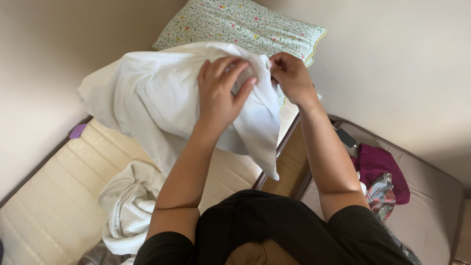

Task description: The person inserts a white pillow into a white pillowcase on a bed. They align the corners, push the pillow inside, and smooth the fabric to fit the case.

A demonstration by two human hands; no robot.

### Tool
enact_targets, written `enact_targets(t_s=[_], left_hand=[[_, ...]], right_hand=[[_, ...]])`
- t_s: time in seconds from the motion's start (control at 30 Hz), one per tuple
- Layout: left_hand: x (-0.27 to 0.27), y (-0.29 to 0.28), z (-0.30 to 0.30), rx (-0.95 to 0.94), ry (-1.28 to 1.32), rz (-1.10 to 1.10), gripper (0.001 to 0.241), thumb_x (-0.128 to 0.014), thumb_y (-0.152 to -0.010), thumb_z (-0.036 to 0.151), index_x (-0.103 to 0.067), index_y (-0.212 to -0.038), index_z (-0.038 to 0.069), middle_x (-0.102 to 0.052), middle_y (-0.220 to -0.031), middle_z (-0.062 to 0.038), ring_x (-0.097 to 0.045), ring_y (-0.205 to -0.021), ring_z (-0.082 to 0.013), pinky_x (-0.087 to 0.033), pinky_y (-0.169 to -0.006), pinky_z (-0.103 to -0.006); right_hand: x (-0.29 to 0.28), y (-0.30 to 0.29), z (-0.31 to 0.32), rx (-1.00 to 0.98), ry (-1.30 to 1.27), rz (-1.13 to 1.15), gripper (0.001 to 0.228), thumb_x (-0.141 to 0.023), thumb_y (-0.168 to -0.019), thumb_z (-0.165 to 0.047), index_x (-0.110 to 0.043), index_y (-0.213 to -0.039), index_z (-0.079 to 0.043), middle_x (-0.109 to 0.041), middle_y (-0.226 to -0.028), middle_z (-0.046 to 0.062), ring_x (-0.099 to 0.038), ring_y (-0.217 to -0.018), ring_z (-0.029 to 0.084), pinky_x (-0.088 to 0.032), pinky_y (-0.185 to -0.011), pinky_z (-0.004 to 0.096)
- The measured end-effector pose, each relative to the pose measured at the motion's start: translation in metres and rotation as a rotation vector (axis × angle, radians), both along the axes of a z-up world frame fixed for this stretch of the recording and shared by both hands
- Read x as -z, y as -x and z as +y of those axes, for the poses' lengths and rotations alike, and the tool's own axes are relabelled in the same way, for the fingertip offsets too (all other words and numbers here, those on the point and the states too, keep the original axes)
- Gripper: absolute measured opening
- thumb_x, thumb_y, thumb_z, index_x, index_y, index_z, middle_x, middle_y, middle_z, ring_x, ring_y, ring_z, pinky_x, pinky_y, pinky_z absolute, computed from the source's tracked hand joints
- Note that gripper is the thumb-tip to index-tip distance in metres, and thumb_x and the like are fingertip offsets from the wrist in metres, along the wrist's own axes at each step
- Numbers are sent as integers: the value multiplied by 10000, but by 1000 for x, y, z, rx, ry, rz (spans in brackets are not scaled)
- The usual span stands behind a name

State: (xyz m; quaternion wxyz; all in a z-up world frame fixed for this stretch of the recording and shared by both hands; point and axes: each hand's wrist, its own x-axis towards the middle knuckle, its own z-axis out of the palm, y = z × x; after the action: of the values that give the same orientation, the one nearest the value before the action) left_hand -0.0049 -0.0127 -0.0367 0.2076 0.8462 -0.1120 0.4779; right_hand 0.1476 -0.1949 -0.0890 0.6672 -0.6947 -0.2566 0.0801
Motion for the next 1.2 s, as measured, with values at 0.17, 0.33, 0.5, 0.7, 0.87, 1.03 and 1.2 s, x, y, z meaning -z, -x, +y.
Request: enact_targets(t_s=[0.17, 0.33, 0.5, 0.7, 0.87, 1.03, 1.2], left_hand=[[9, -14, 26, 0, 20, 12, 292, -677, -1034, 391, -720, -1188, 147, -674, -1121, -38, -631, -1141, -264, -315, -1107, -562], [16, -32, 47, -4, -22, -31, 208, -673, -1042, 336, -739, -1114, 153, -690, -1048, -8, -652, -1092, -235, -339, -1094, -551], [10, -39, 53, -29, 49, 9, 203, -666, -1043, 366, -737, -1116, 190, -701, -1057, 6, -662, -1110, -218, -355, -1111, -536], [20, -41, 57, -91, 71, 28, 197, -672, -1042, 354, -720, -1137, 189, -693, -1062, 5, -657, -1141, -219, -337, -1130, -550], [22, -40, 64, -67, 117, 56, 157, -657, -1047, 310, -720, -1166, 229, -687, -1124, 25, -635, -1195, -205, -307, -1158, -534], [8, -29, 51, -16, 191, 38, 256, -601, -1021, 49, -706, -1202, 196, -674, -1196, -37, -612, -1247, -288, -326, -1147, -567], [-7, 0, 13, -69, 176, 129, 296, -769, -935, 255, -704, -1198, 137, -525, -1438, -144, -366, -1446, -520, -152, -1037, -888]], right_hand=[[24, -6, 17, 75, 24, 5, 143, -644, -1052, -157, -671, -1051, -16, -641, -868, 90, -697, -718, 165, -587, -606, 267], [10, -10, 13, 234, 375, -394, 169, -573, -1072, -148, -681, -1024, -27, -715, -892, 177, -754, -805, 342, -577, -677, 427], [-20, 13, 5, 288, 368, -395, 124, -734, -980, -152, -734, -1055, -53, -732, -949, 153, -753, -918, 330, -596, -793, 437], [35, 18, -5, 91, 296, 177, 357, -673, -993, -304, -668, -1081, 42, -668, -706, 183, -685, -560, 246, -601, -515, 353], [75, 4, 10, 79, 140, 274, 411, -767, -961, -318, -665, -1085, 60, -659, -786, 169, -659, -617, 224, -585, -559, 329], [55, 17, 30, 115, 99, 286, 379, -762, -948, -282, -675, -1127, 41, -706, -879, 165, -671, -703, 212, -562, -605, 326], [38, 31, 64, 92, -131, 356, 242, -799, -876, -142, -722, -1021, 37, -695, -802, 156, -685, -665, 231, -589, -573, 336]])
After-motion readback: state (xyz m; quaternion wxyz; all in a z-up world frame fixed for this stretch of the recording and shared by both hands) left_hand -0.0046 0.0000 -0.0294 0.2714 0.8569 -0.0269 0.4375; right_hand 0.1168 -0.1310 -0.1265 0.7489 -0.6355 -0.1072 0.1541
